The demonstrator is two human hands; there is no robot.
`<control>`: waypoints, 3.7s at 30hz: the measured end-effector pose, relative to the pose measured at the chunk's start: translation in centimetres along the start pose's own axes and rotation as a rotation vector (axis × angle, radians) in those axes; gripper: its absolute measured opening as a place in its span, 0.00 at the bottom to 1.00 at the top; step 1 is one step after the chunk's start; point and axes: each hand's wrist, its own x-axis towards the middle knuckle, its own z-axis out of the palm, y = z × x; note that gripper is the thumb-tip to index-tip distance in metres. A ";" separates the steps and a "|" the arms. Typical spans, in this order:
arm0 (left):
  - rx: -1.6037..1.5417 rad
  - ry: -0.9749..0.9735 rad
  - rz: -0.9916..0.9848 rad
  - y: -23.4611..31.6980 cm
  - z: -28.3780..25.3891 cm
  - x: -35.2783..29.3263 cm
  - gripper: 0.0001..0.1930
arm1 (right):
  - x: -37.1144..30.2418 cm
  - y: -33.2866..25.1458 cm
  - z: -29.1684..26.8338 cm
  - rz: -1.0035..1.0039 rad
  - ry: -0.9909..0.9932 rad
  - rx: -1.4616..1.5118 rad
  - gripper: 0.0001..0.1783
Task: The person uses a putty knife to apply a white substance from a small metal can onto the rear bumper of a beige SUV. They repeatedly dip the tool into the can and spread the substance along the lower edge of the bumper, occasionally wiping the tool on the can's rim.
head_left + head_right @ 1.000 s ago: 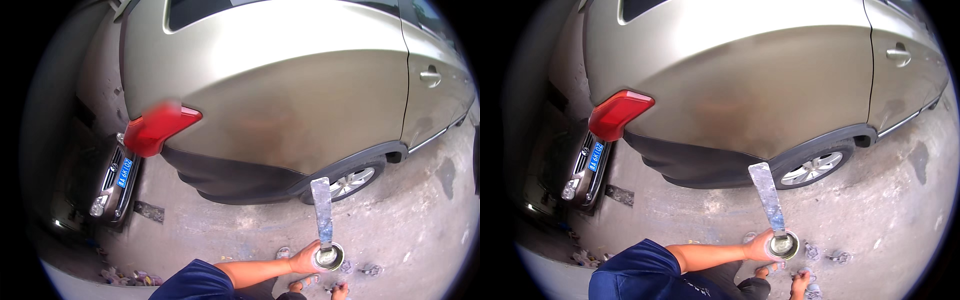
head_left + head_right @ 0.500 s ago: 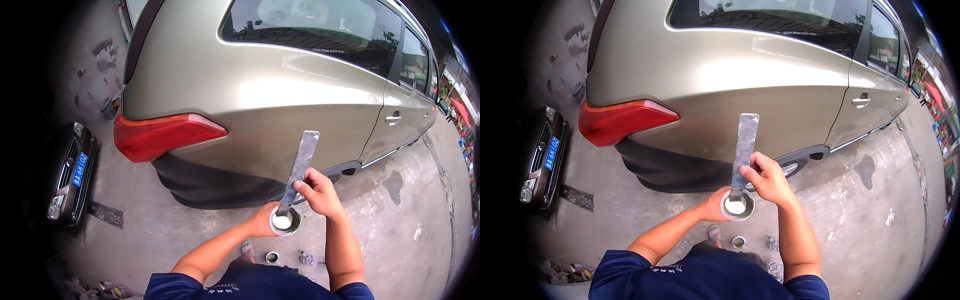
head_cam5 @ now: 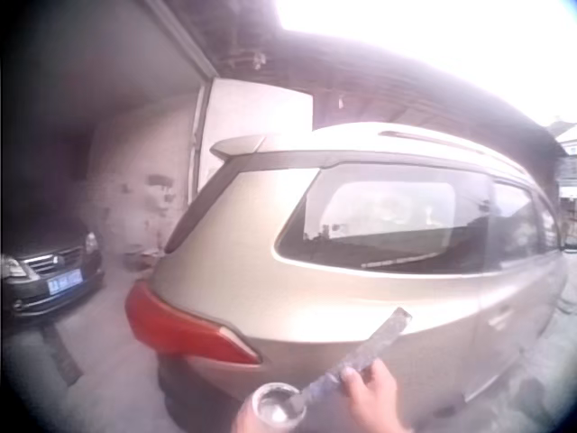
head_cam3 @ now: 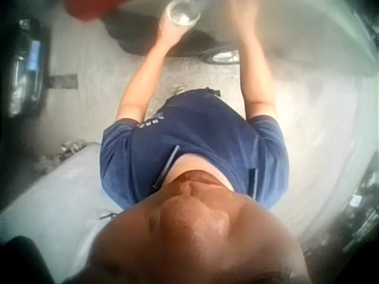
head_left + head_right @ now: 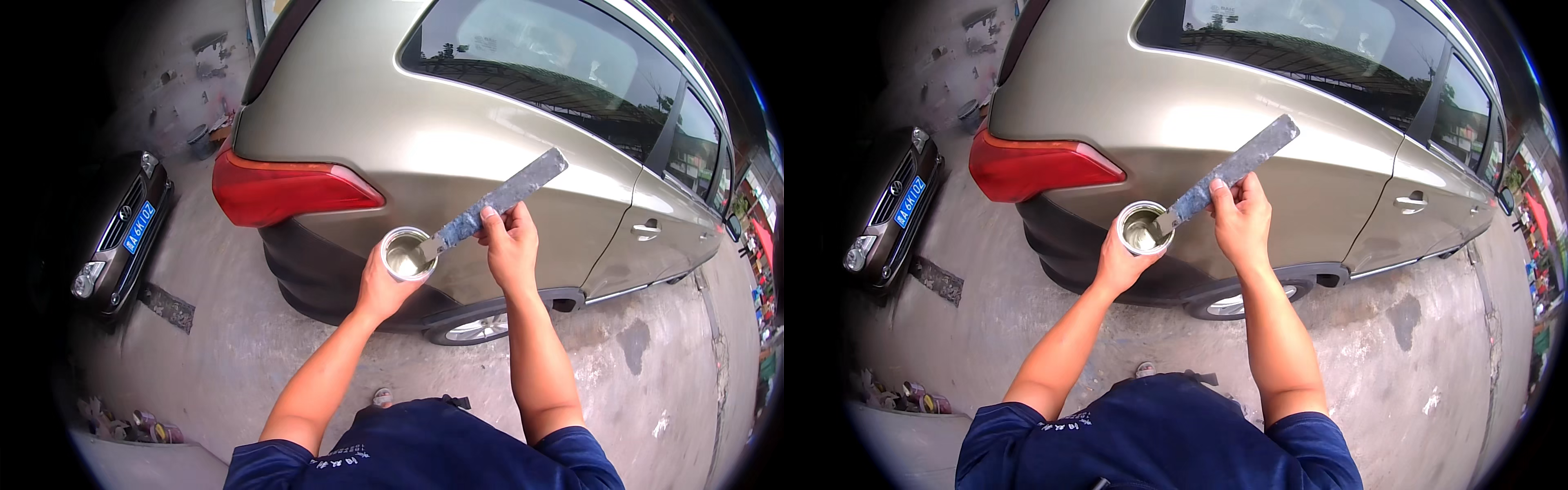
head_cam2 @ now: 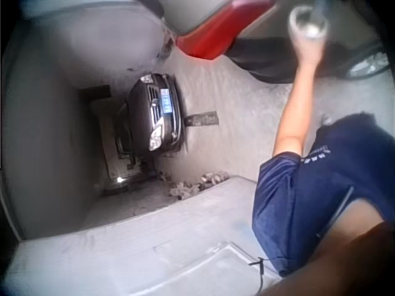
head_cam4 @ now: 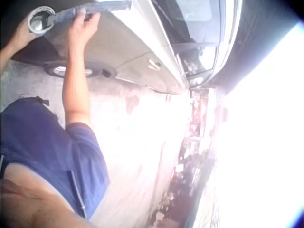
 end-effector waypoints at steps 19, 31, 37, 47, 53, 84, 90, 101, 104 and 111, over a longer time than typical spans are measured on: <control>0.020 0.187 -0.088 0.3 0.2 3.6 0.39 | 3.9 4.8 -3.4 0.218 0.106 0.616 0.09; 0.020 0.180 -0.097 0.1 -0.5 4.0 0.40 | 3.8 6.6 -2.7 0.236 0.115 0.682 0.09; -0.015 0.143 -0.063 -0.1 -0.6 3.7 0.39 | 3.0 3.5 -2.5 0.100 0.113 0.558 0.09; -0.103 -0.435 -0.016 -2.8 5.0 -1.9 0.38 | -2.3 -0.9 -4.2 -0.258 -0.253 -0.447 0.14; -0.287 -1.024 0.026 -3.9 11.9 -7.3 0.39 | -8.5 2.9 -9.3 0.008 -0.082 -0.441 0.14; -0.128 -1.136 0.027 -26.5 44.9 -43.6 0.52 | -73.6 66.7 -47.8 1.372 1.664 0.510 0.39; -0.156 -1.171 -0.069 -25.3 45.8 -44.1 0.49 | -73.4 64.6 -52.4 1.265 1.584 0.522 0.38; -0.289 -1.084 0.051 -12.5 40.1 -34.4 0.48 | -68.5 33.9 -42.0 1.251 0.752 -0.746 0.32; -0.417 -1.078 -0.010 -9.7 38.0 -32.3 0.48 | -66.7 27.0 -41.2 1.462 0.416 -0.851 0.38; -0.440 -1.019 0.363 0.2 31.5 -25.3 0.44 | -60.8 12.5 -34.2 1.576 0.236 -0.912 0.47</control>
